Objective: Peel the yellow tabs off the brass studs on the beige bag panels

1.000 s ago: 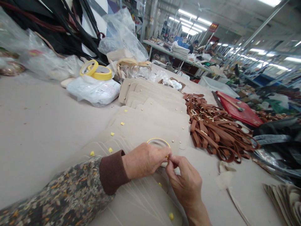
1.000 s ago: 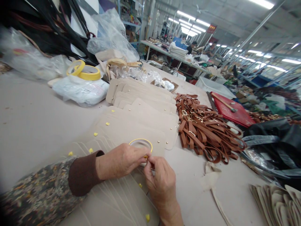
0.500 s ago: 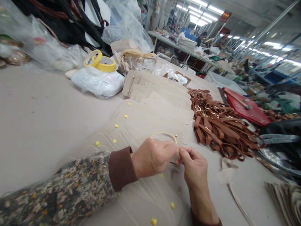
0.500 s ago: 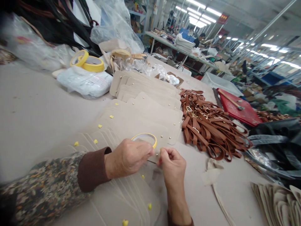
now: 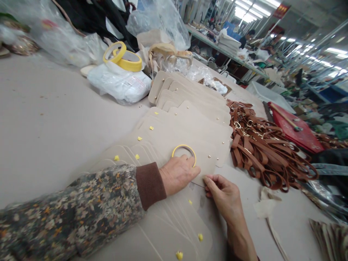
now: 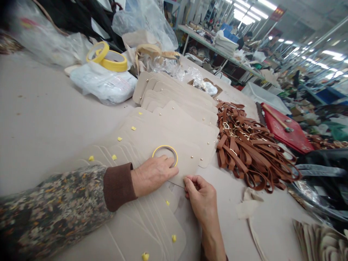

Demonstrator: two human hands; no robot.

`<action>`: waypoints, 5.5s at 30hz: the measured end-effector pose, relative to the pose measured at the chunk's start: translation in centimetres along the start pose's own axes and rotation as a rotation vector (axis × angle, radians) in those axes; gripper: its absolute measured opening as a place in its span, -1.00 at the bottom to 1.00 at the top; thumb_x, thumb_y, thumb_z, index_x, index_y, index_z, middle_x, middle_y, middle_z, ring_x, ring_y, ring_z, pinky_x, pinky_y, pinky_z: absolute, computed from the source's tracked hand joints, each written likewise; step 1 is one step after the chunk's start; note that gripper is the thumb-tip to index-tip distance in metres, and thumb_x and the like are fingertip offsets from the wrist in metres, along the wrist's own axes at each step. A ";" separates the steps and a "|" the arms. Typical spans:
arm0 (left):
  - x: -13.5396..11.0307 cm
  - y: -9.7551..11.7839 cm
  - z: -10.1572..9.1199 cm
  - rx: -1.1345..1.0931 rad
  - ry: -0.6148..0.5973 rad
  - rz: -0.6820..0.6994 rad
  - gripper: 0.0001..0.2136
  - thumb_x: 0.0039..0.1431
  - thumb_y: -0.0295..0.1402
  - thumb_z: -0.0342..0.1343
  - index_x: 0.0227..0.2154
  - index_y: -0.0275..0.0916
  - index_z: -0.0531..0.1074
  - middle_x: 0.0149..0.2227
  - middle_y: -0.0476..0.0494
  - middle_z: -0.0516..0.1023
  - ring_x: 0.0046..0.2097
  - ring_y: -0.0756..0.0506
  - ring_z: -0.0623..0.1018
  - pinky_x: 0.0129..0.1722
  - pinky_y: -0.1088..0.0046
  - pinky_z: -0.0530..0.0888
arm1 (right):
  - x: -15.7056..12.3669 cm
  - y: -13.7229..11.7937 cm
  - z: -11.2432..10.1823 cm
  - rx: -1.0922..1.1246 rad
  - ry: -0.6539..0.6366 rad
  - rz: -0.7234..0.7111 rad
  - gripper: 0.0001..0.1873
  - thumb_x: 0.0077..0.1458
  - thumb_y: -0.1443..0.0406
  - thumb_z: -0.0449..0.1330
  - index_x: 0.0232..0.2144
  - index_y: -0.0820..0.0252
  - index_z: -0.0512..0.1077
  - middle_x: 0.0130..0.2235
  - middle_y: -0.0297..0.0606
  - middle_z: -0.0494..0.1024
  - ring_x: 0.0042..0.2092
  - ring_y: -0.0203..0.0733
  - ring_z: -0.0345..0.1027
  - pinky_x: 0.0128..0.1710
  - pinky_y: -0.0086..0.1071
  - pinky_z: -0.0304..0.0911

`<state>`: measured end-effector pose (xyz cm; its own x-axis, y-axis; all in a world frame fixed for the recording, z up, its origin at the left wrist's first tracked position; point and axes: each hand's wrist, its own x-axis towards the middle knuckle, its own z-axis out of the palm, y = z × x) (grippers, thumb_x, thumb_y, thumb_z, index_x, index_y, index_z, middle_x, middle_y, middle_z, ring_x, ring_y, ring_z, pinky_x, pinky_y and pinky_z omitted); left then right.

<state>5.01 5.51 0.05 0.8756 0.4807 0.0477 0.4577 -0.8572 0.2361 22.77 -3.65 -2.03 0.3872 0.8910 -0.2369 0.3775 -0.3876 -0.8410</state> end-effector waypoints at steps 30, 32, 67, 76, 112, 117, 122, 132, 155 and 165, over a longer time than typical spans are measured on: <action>-0.1 -0.6 -0.5 -0.043 0.026 0.014 -0.85 0.27 -0.52 -0.08 -0.29 -0.25 0.38 -0.30 -0.17 0.42 -0.29 -0.14 0.47 -0.38 0.38 0.42 | -0.5 -0.3 1.1 -0.563 0.183 -0.371 -0.71 0.16 0.15 0.09 -0.42 0.17 0.51 -0.42 -0.27 0.57 -0.40 -0.23 0.42 -0.34 -0.41 0.21; -0.1 -0.9 -0.5 -0.080 0.116 0.030 -0.85 0.25 -0.53 -0.06 -0.24 -0.23 0.38 -0.32 -0.12 0.44 -0.31 -0.10 0.47 -0.38 0.43 0.41 | -0.8 -0.4 0.8 -0.520 0.097 -0.358 -0.73 0.15 0.16 0.10 -0.44 0.17 0.52 -0.43 -0.29 0.57 -0.41 -0.24 0.41 -0.35 -0.41 0.22; 0.0 -0.7 -0.7 -0.206 0.341 0.152 -0.86 0.29 -0.44 -0.10 -0.38 -0.25 0.30 -0.44 -0.04 0.42 -0.39 -0.02 0.45 -0.41 0.51 0.32 | -0.8 -3.5 2.4 0.138 0.204 -0.292 -0.83 0.03 0.22 0.23 -0.49 0.22 0.47 -0.64 -0.42 0.43 -0.62 -0.36 0.28 -0.61 -0.51 0.22; 0.0 -0.4 0.0 -0.005 0.191 0.049 -0.90 0.30 -0.48 -0.06 -0.30 -0.24 0.34 -0.38 -0.06 0.42 -0.34 -0.09 0.43 -0.43 0.44 0.35 | 2.3 -0.2 -0.1 0.346 0.178 0.044 -0.59 -0.18 0.06 0.39 -0.40 0.30 0.53 -0.55 -0.31 0.51 -0.56 -0.34 0.34 -0.55 -0.47 0.32; 0.1 -0.8 -0.5 -0.029 0.028 -0.053 -0.85 0.31 -0.50 -0.12 -0.24 -0.25 0.35 -0.29 -0.16 0.40 -0.27 -0.13 0.42 -0.36 0.38 0.41 | 2.7 -2.1 0.7 -0.523 0.201 -0.402 -0.71 0.12 0.16 0.11 -0.46 0.18 0.54 -0.50 -0.30 0.56 -0.47 -0.23 0.39 -0.41 -0.41 0.21; 0.4 -1.8 -1.0 -0.028 0.123 -0.099 -0.82 0.29 -0.53 -0.13 -0.19 -0.23 0.34 -0.25 -0.15 0.44 -0.20 -0.15 0.42 -0.29 0.36 0.40 | 1.4 -2.3 -0.6 -0.417 -0.174 -0.278 -0.69 0.11 0.13 0.14 -0.51 0.18 0.53 -0.54 -0.35 0.53 -0.49 -0.24 0.37 -0.50 -0.45 0.19; 0.6 -2.3 -0.8 0.011 0.101 -0.080 -0.84 0.28 -0.54 -0.11 -0.23 -0.26 0.36 -0.25 -0.18 0.44 -0.21 -0.16 0.40 -0.31 0.34 0.38 | 2.7 -1.2 0.0 -0.389 0.160 -0.440 -0.73 0.10 0.14 0.15 -0.35 0.20 0.54 -0.37 -0.23 0.59 -0.36 -0.17 0.43 -0.30 -0.33 0.31; -0.1 -2.0 -0.7 -0.123 0.233 0.147 -0.83 0.26 -0.51 -0.08 -0.15 -0.27 0.36 -0.34 -0.09 0.49 -0.25 -0.09 0.48 -0.26 0.42 0.43 | 2.4 -1.3 0.4 -0.245 0.271 -0.475 -0.75 0.13 0.17 0.15 -0.29 0.21 0.54 -0.35 -0.21 0.60 -0.38 -0.22 0.42 -0.33 -0.34 0.34; 0.1 -1.7 -0.2 -0.129 0.293 0.099 -0.95 0.29 -0.42 -0.03 -0.30 -0.23 0.30 -0.41 0.01 0.48 -0.37 -0.02 0.49 -0.45 0.50 0.30 | 0.3 -3.2 2.3 -0.448 0.399 -0.860 -0.92 0.06 0.34 0.17 -0.40 0.18 0.49 -0.52 -0.39 0.54 -0.55 -0.39 0.37 -0.47 -0.53 0.26; -0.2 -1.3 -0.4 -0.038 0.320 0.076 -0.88 0.30 -0.47 -0.09 -0.32 -0.24 0.33 -0.40 -0.04 0.45 -0.35 -0.06 0.44 -0.41 0.44 0.30 | 1.4 -2.8 0.8 0.257 -0.022 -0.009 -0.66 -0.14 0.09 0.35 -0.51 0.28 0.47 -0.61 -0.33 0.46 -0.61 -0.36 0.27 -0.60 -0.48 0.22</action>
<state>4.22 6.60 0.12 0.8112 0.4545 0.3679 0.3815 -0.8882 0.2561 21.61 -1.17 -0.41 0.3651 0.9002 -0.2373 0.1533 -0.3095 -0.9385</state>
